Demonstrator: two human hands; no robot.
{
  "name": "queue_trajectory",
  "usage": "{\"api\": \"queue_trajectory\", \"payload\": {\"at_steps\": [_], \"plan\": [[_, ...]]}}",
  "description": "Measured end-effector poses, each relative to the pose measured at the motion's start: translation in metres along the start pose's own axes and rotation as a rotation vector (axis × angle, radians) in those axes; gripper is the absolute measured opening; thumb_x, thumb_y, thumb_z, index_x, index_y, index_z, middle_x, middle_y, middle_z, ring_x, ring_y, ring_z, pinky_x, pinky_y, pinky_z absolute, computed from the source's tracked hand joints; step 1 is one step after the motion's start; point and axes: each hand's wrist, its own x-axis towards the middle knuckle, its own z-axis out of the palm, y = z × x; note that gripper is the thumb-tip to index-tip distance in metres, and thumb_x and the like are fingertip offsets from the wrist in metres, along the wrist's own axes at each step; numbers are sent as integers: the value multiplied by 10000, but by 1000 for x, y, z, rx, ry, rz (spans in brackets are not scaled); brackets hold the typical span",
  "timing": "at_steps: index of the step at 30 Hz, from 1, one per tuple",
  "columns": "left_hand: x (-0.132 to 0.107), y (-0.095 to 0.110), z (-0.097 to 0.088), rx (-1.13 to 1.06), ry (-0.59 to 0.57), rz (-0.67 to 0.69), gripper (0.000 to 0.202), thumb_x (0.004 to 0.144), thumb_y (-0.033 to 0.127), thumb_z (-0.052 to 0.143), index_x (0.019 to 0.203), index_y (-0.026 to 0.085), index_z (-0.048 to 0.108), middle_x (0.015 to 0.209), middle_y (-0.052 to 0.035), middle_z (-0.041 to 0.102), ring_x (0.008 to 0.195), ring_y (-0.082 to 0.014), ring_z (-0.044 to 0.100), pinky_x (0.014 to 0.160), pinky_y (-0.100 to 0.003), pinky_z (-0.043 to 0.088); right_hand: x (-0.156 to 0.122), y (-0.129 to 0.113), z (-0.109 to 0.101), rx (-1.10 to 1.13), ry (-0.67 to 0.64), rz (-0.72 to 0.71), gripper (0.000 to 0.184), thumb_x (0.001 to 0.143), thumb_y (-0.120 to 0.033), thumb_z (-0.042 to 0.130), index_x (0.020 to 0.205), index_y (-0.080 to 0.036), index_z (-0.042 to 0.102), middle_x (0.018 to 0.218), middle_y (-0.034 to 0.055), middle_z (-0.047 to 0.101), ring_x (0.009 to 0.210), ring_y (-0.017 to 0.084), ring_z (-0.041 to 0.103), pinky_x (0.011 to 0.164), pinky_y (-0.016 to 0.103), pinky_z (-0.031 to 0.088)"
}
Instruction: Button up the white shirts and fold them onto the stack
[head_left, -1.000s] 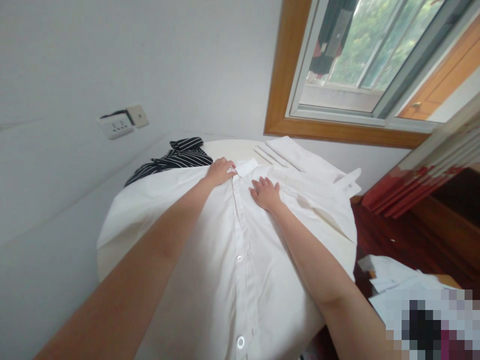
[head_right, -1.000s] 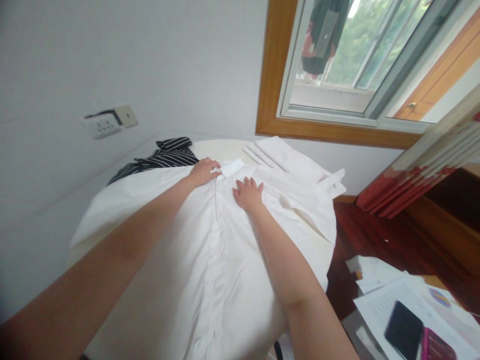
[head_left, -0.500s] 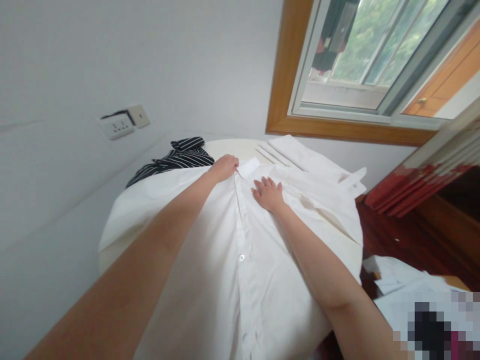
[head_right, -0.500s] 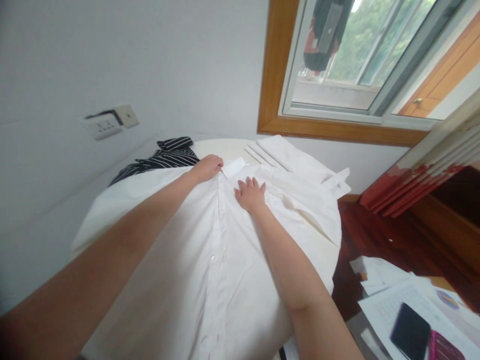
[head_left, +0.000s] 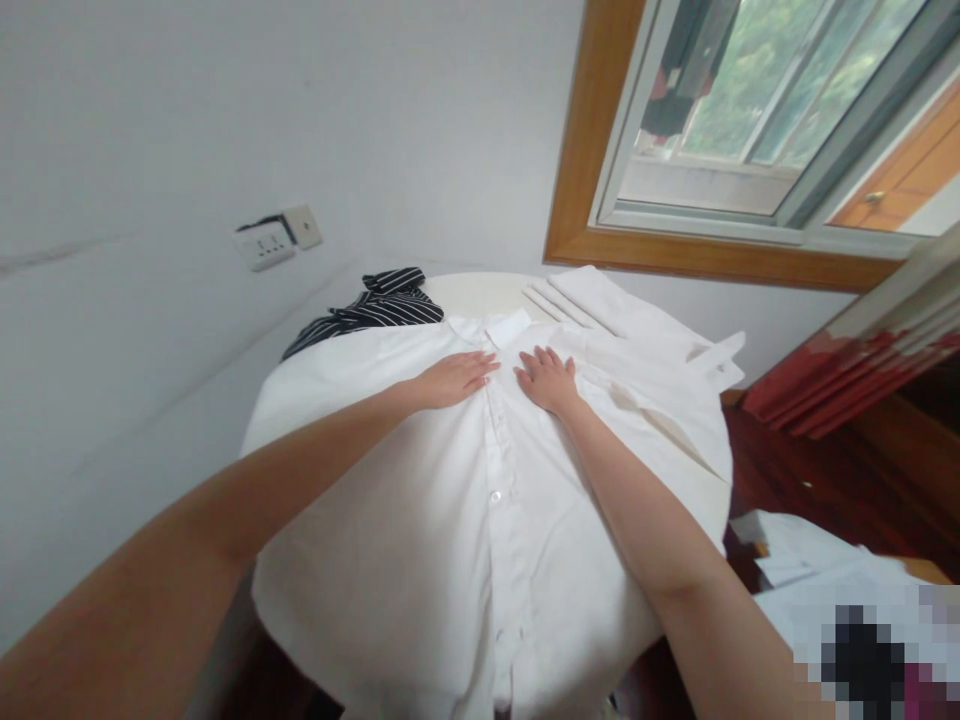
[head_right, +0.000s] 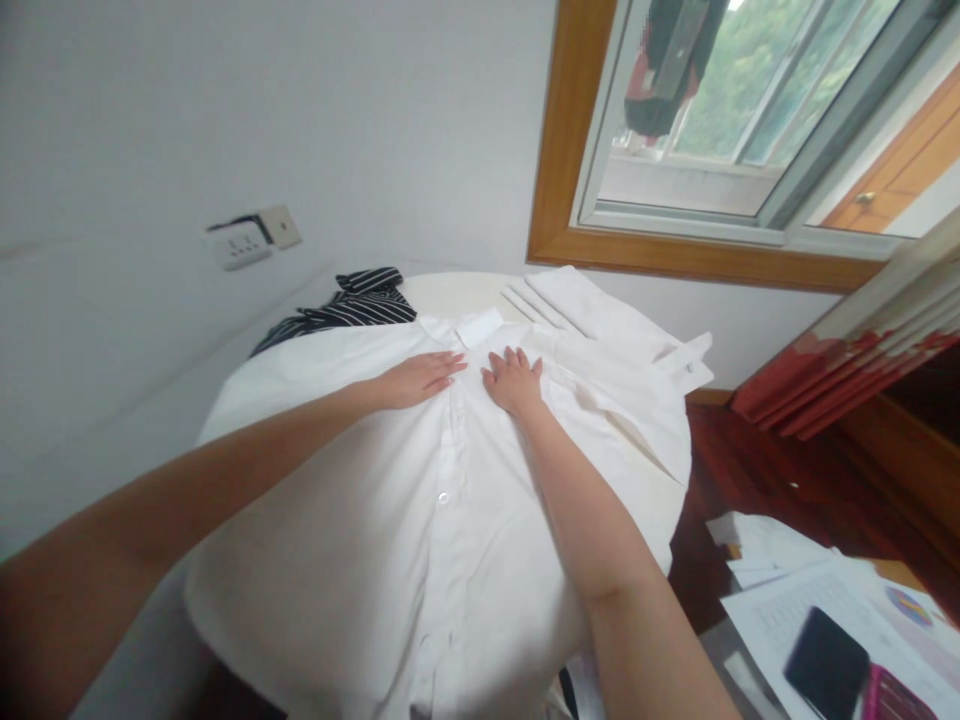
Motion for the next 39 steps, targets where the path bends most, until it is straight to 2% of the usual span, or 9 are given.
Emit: {"api": "queue_trajectory", "payload": {"at_steps": [2,6,11,16,18,21,25,30,39], "plan": [[-11,5,2,35,-52,-83,516,1018,401,269,1470,206,426,1563,-86,389,1448,-206,346,1197,-382,235,0,1,0,1,-11,0,542,1004,-499,293,1489,-290,416,1600,92,314,1481,306,242,1147,643,182],[-25,18,-5,76,-54,-157,526,1010,394,283,1455,165,446,1552,-119,400,1444,-231,353,1197,-394,229,0,1,-1,-7,-27,2,544,1005,-507,293,1493,-295,409,1604,83,309,1486,293,232,1154,627,183],[-42,60,-5,-12,97,-140,508,1003,290,263,1461,146,431,1536,-105,432,1426,-173,379,1197,-334,245,-4,-2,-7,-17,-16,15,514,1010,-478,323,1472,-284,436,1584,82,346,1465,294,267,1146,629,200],[-57,94,4,-29,40,-165,461,994,296,321,1408,201,502,1523,-85,454,1410,-212,407,1179,-396,297,-22,-10,-33,35,84,-59,416,987,-354,437,1371,-244,552,1463,84,502,1376,265,389,1141,508,281],[-61,98,-1,-42,75,-216,446,964,203,331,1349,205,557,1456,-69,533,1348,-198,478,1147,-373,350,-36,-18,-45,80,100,-155,369,973,-285,458,1301,-217,612,1325,90,602,1258,225,497,1095,385,345],[-61,101,-14,-49,132,-308,400,915,141,375,1202,213,646,1259,-59,659,1193,-205,578,1056,-352,437,-64,-34,-50,172,7,-282,304,950,-206,463,1154,-186,687,1063,72,679,1011,170,602,956,270,416],[-56,109,-21,-62,182,-445,263,923,214,446,1070,201,664,1067,-85,681,1047,-243,608,933,-368,485,-91,-48,-37,303,-20,-250,228,890,-267,592,1076,-159,664,935,47,644,797,140,589,795,244,447],[-55,109,-5,-113,222,-444,251,950,234,413,1011,183,651,1017,-97,672,996,-237,601,924,-375,475,-96,-49,-27,402,30,-212,359,793,-386,719,1051,-169,594,918,24,597,780,148,565,743,254,458],[-53,100,5,-174,207,-383,247,939,310,477,892,198,693,896,-74,689,908,-229,628,880,-366,483,-95,-54,-27,310,43,-170,141,845,-280,629,879,-145,652,892,64,601,756,144,560,740,244,446]]}}
